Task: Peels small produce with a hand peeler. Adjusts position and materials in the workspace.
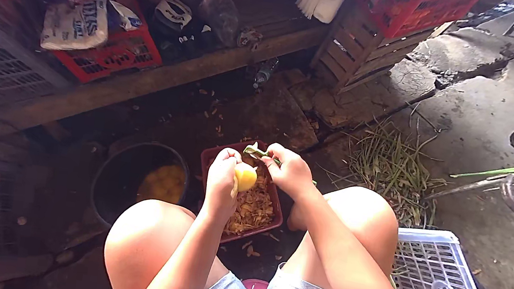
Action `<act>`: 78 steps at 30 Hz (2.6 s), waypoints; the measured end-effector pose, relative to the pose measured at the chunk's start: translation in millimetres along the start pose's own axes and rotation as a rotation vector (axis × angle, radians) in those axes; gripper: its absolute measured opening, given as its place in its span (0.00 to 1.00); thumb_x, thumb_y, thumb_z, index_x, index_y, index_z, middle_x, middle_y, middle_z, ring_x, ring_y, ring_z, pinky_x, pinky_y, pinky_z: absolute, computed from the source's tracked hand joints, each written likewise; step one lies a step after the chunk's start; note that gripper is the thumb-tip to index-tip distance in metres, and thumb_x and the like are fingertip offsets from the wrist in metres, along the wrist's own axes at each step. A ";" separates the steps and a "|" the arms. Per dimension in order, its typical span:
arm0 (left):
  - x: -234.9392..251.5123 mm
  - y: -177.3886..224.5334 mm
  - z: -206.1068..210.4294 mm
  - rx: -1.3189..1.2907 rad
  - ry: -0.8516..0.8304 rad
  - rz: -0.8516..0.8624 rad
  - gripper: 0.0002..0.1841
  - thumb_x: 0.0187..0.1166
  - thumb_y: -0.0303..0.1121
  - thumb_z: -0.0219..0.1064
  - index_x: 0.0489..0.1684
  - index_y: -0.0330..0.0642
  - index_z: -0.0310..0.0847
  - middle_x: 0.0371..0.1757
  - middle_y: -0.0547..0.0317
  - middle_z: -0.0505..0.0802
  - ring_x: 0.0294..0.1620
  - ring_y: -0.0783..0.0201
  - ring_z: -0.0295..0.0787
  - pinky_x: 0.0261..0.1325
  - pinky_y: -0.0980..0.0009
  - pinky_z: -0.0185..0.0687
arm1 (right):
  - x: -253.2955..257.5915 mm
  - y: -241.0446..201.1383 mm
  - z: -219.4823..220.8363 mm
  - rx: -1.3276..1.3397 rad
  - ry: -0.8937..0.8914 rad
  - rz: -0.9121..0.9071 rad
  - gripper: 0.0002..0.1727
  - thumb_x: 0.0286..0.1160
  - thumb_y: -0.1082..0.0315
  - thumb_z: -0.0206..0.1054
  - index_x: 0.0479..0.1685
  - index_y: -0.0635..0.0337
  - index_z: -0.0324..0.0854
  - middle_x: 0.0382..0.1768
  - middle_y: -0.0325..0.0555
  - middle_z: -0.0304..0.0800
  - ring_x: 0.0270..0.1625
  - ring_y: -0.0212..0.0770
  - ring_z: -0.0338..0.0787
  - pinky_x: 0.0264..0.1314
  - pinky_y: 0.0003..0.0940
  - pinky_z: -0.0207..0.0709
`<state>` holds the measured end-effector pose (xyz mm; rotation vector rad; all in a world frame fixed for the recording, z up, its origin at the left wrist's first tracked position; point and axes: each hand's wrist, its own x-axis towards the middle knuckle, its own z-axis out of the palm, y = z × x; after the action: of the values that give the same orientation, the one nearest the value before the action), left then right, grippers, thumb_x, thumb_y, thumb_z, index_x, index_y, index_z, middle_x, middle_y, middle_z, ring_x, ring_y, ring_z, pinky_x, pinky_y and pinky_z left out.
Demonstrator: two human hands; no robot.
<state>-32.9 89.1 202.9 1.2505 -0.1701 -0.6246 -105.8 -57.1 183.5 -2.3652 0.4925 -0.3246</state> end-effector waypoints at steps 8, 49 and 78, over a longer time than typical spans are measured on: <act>4.0 1.2 -0.5 -0.036 0.070 -0.035 0.11 0.94 0.36 0.42 0.44 0.47 0.69 0.25 0.62 0.81 0.14 0.74 0.75 0.17 0.83 0.72 | -8.1 -5.8 3.2 0.191 0.211 0.056 0.13 0.86 0.63 0.63 0.55 0.64 0.82 0.30 0.48 0.84 0.30 0.44 0.84 0.35 0.47 0.80; 18.9 -2.5 4.6 -0.464 0.371 -0.192 0.17 0.95 0.47 0.48 0.55 0.45 0.74 0.41 0.53 0.87 0.30 0.65 0.87 0.31 0.74 0.85 | -16.3 -26.9 33.9 0.176 0.224 -0.198 0.12 0.80 0.70 0.65 0.54 0.67 0.86 0.38 0.53 0.92 0.38 0.48 0.92 0.41 0.48 0.86; 16.0 4.5 -6.6 -0.408 0.204 -0.233 0.17 0.94 0.39 0.41 0.36 0.45 0.72 0.24 0.58 0.84 0.15 0.70 0.79 0.20 0.79 0.78 | -9.9 -19.5 21.1 0.173 0.270 -0.275 0.11 0.80 0.69 0.65 0.52 0.65 0.86 0.35 0.49 0.91 0.35 0.41 0.89 0.39 0.42 0.85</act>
<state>-15.2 86.9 201.5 0.9348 0.2665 -0.6869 -102.0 -27.1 180.3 -2.2290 0.2469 -0.7884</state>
